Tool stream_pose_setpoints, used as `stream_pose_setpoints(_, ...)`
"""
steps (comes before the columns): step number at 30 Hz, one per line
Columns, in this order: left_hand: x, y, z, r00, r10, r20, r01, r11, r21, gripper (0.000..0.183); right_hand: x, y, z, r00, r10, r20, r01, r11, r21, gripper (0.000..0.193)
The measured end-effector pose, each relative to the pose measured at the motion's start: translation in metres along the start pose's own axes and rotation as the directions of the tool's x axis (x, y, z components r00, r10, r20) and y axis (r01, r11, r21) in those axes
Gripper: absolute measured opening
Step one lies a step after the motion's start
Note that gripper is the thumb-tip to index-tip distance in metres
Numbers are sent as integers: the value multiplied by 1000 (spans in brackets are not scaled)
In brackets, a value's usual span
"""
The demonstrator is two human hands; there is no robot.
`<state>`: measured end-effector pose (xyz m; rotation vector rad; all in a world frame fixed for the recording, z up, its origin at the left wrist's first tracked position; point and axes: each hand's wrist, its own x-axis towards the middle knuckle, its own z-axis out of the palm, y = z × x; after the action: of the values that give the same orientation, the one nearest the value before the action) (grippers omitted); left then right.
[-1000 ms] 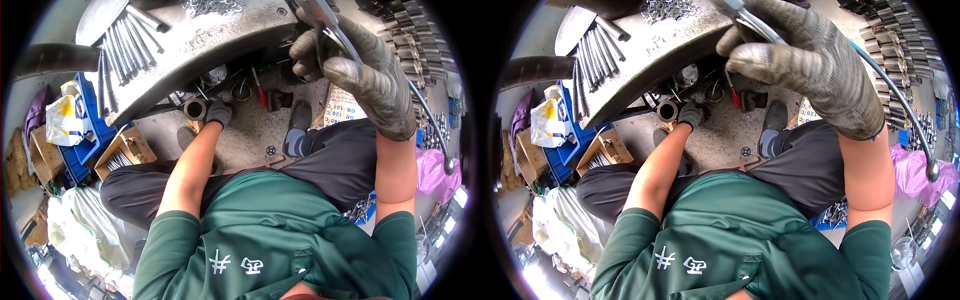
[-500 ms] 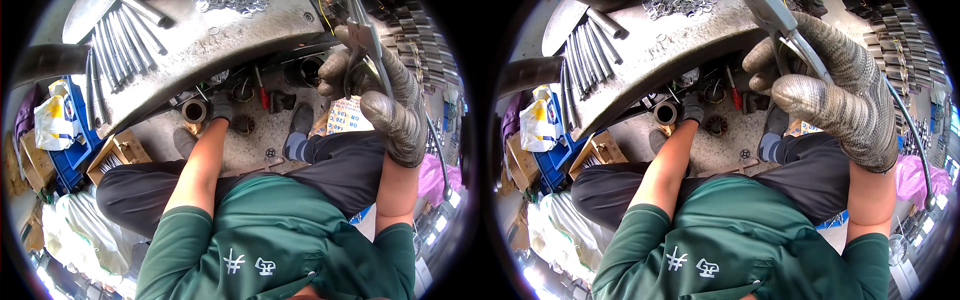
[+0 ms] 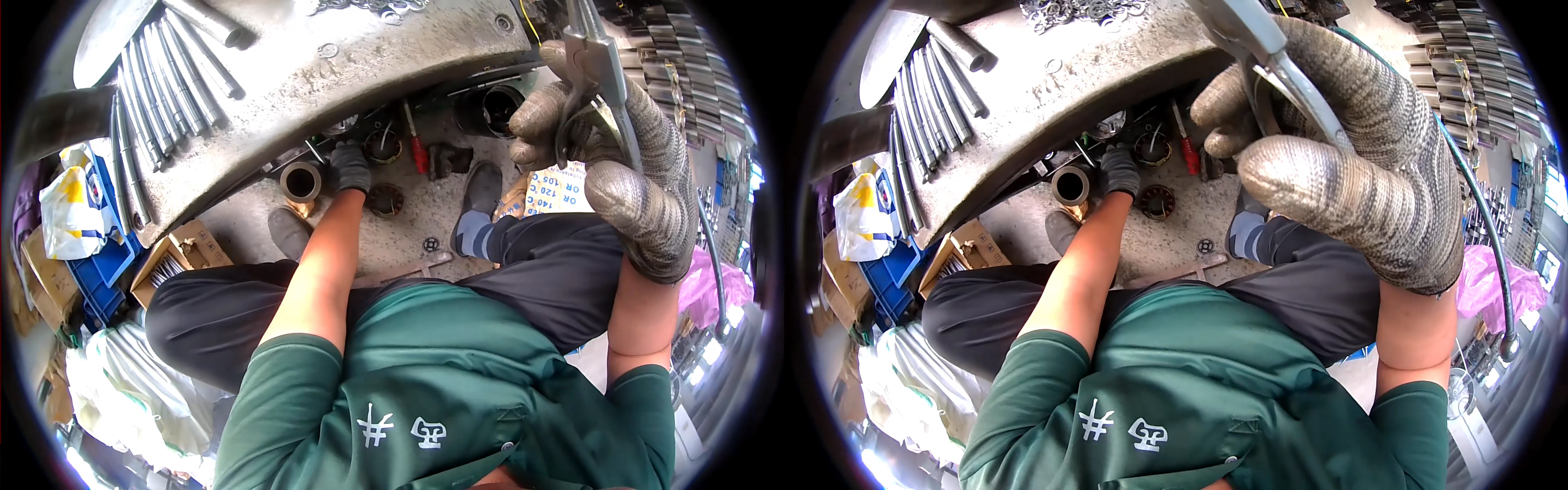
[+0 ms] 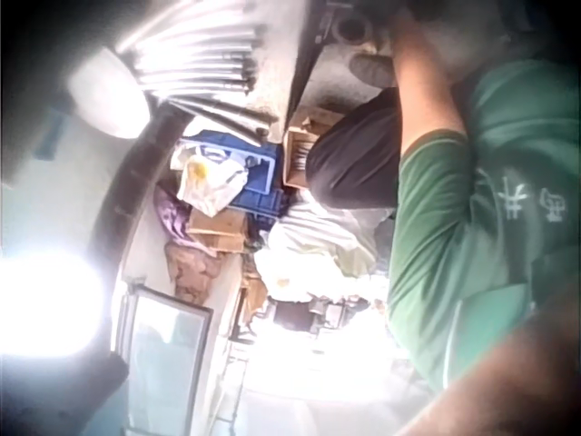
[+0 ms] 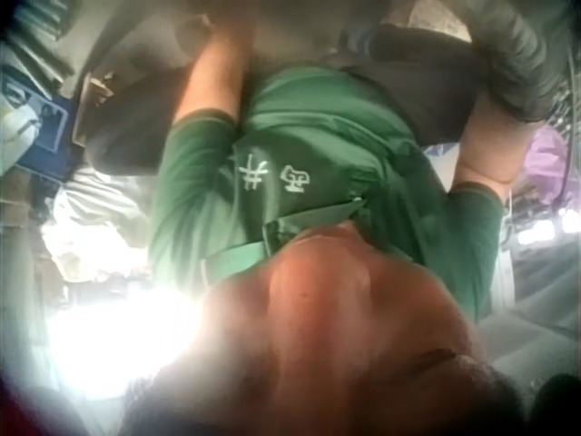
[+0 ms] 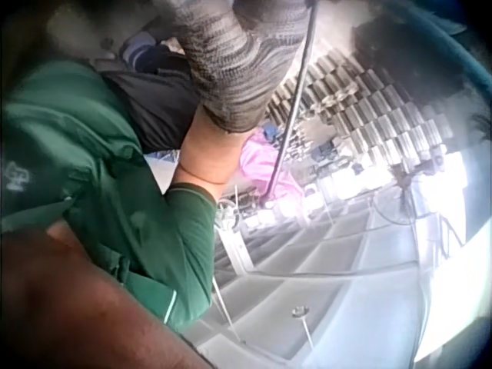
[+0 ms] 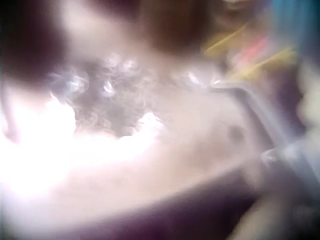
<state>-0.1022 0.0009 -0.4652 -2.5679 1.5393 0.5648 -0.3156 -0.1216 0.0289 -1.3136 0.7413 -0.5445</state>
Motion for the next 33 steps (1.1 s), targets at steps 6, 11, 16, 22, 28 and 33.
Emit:
stream_pose_setpoints(6, -18, -22, 9, 958, 132, -254, -175, 972, -155, 20, 4, -8, 4, 991, -124, 51, 130, 982, -134, 74)
stream_pose_setpoints(11, -62, 8, -92, 994, 106, -7, -98, 890, -445, 31, 5, -11, -10, 998, -18, 52, 30, 970, -241, 55)
stream_pose_setpoints(16, -87, -2, -124, 966, 238, 101, -178, 896, -408, 27, 15, -26, 9, 992, -43, 121, 47, 998, -34, 32)
stream_pose_setpoints(22, -156, 18, -291, 867, 472, 161, -201, 626, -753, 22, 35, -11, 8, 983, 121, 141, -157, 946, 282, 41)
stream_pose_setpoints(28, -176, -10, -427, 943, 331, 46, -9, 163, -987, 22, 34, -3, 17, 960, 201, 197, -250, 930, 271, 46)
stream_pose_setpoints(33, -151, -37, -410, 992, 121, -39, -4, -278, -960, 10, 27, -7, 36, 946, 194, 261, -248, 950, 190, 56)
